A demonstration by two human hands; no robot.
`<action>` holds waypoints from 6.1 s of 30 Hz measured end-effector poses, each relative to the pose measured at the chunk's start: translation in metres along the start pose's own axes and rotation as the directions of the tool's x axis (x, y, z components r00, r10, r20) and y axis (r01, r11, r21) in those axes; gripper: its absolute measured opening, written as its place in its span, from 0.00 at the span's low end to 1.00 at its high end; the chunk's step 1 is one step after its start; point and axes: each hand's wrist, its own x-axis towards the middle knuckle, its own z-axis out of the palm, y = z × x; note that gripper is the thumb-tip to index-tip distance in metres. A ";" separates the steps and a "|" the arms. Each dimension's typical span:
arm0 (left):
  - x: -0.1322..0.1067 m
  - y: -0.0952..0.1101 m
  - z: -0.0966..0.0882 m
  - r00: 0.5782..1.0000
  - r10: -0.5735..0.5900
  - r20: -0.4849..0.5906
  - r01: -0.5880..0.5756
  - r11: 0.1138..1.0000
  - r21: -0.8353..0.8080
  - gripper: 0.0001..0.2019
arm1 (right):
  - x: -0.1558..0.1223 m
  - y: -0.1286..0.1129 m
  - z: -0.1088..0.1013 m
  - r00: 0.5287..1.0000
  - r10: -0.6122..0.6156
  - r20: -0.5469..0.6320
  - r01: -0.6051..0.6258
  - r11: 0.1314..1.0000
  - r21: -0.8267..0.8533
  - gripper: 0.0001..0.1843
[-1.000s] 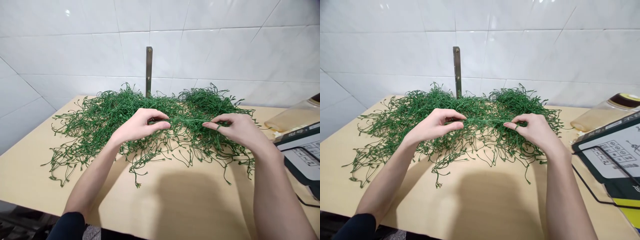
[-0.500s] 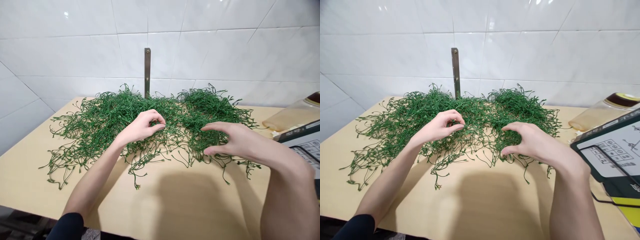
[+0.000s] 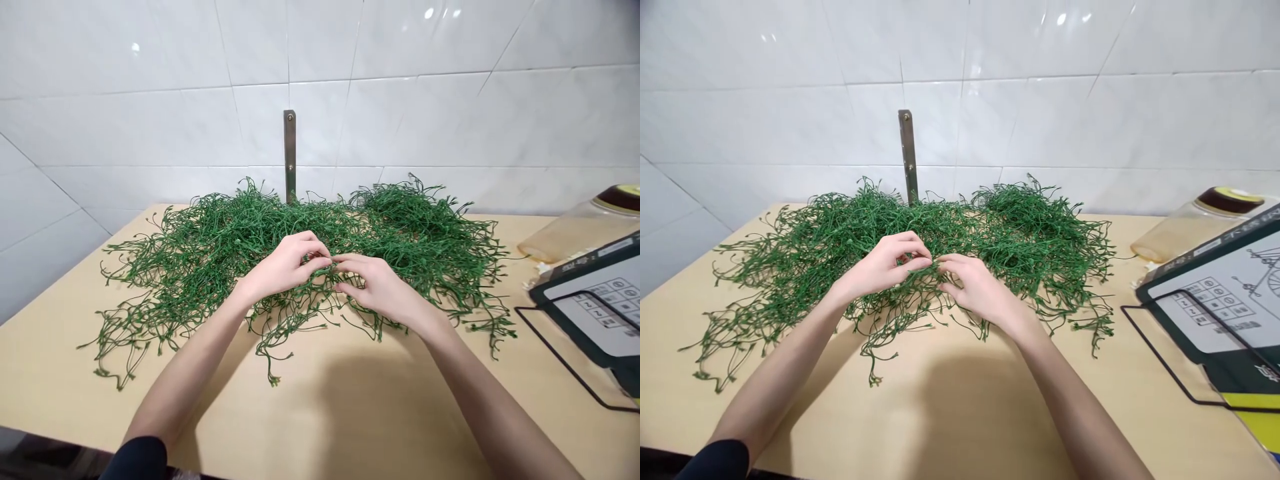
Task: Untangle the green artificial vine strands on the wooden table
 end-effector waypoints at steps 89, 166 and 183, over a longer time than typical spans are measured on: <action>0.003 -0.028 0.034 0.892 -0.194 0.409 0.310 0.920 -0.240 0.12 | -0.008 0.050 0.074 0.943 0.258 -0.210 -0.225 0.959 0.169 0.27; -0.019 0.049 -0.012 0.858 -0.073 0.508 -0.095 0.950 0.296 0.16 | -0.015 0.072 0.085 0.852 0.507 -0.133 -0.462 0.847 0.264 0.19; -0.006 -0.010 -0.002 0.884 -0.234 0.404 0.108 0.945 0.310 0.11 | -0.008 0.077 0.083 0.780 0.613 -0.127 -0.467 0.705 0.533 0.19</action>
